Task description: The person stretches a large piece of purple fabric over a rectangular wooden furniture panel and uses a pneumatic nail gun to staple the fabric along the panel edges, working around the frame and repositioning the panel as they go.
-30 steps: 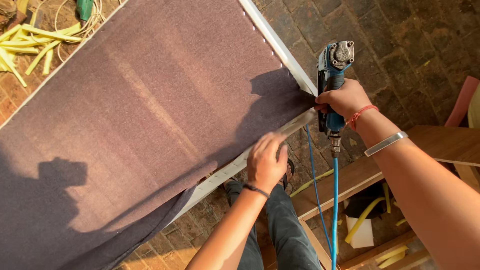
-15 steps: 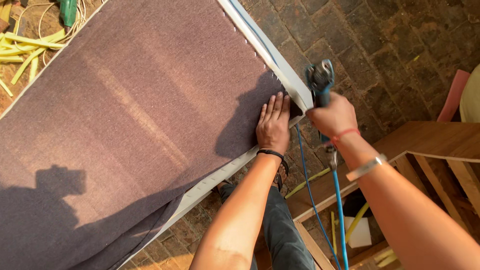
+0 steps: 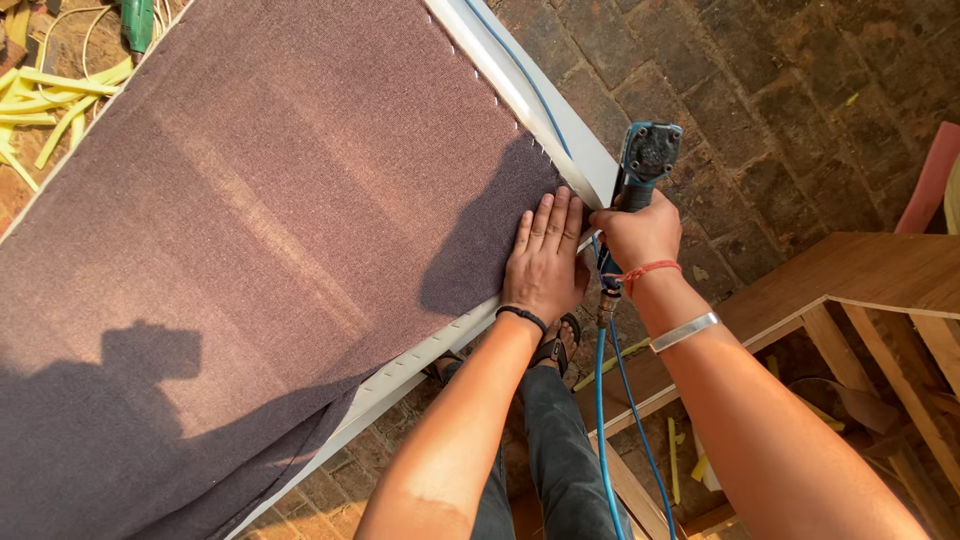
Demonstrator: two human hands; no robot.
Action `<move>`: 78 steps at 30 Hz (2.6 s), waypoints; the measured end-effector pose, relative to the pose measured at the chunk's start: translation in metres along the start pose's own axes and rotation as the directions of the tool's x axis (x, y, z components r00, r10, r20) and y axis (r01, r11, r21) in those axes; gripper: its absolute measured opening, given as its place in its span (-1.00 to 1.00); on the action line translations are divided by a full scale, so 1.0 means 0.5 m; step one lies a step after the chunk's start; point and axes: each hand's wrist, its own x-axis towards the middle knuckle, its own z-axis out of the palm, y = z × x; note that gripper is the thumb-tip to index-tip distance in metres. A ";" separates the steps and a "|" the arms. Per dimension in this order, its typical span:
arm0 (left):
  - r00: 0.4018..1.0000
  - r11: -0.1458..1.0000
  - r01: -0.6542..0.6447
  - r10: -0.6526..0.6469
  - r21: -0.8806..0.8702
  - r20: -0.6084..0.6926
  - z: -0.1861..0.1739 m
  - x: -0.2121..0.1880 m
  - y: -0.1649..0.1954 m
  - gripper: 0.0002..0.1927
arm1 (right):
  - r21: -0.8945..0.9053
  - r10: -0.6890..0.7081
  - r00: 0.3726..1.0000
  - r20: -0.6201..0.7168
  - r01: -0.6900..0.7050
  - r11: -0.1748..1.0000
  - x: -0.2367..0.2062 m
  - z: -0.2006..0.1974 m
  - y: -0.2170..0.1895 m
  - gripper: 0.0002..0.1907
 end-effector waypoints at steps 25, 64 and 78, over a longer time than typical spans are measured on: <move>1.000 0.974 -0.025 0.021 0.223 0.023 0.038 -0.014 -0.016 -0.23 | -0.454 -0.200 0.912 0.357 0.357 0.816 -0.052 -0.197 0.076 -0.67; 0.979 0.955 0.053 -0.108 0.293 0.175 0.024 -0.035 -0.018 -0.28 | -0.742 -0.187 0.856 0.481 0.512 0.433 0.013 -0.113 -0.125 -0.59; 0.986 0.956 0.047 -0.092 0.291 0.140 0.024 -0.045 -0.023 -0.31 | -0.704 -0.145 0.896 0.420 0.423 0.570 0.025 -0.137 -0.046 -0.60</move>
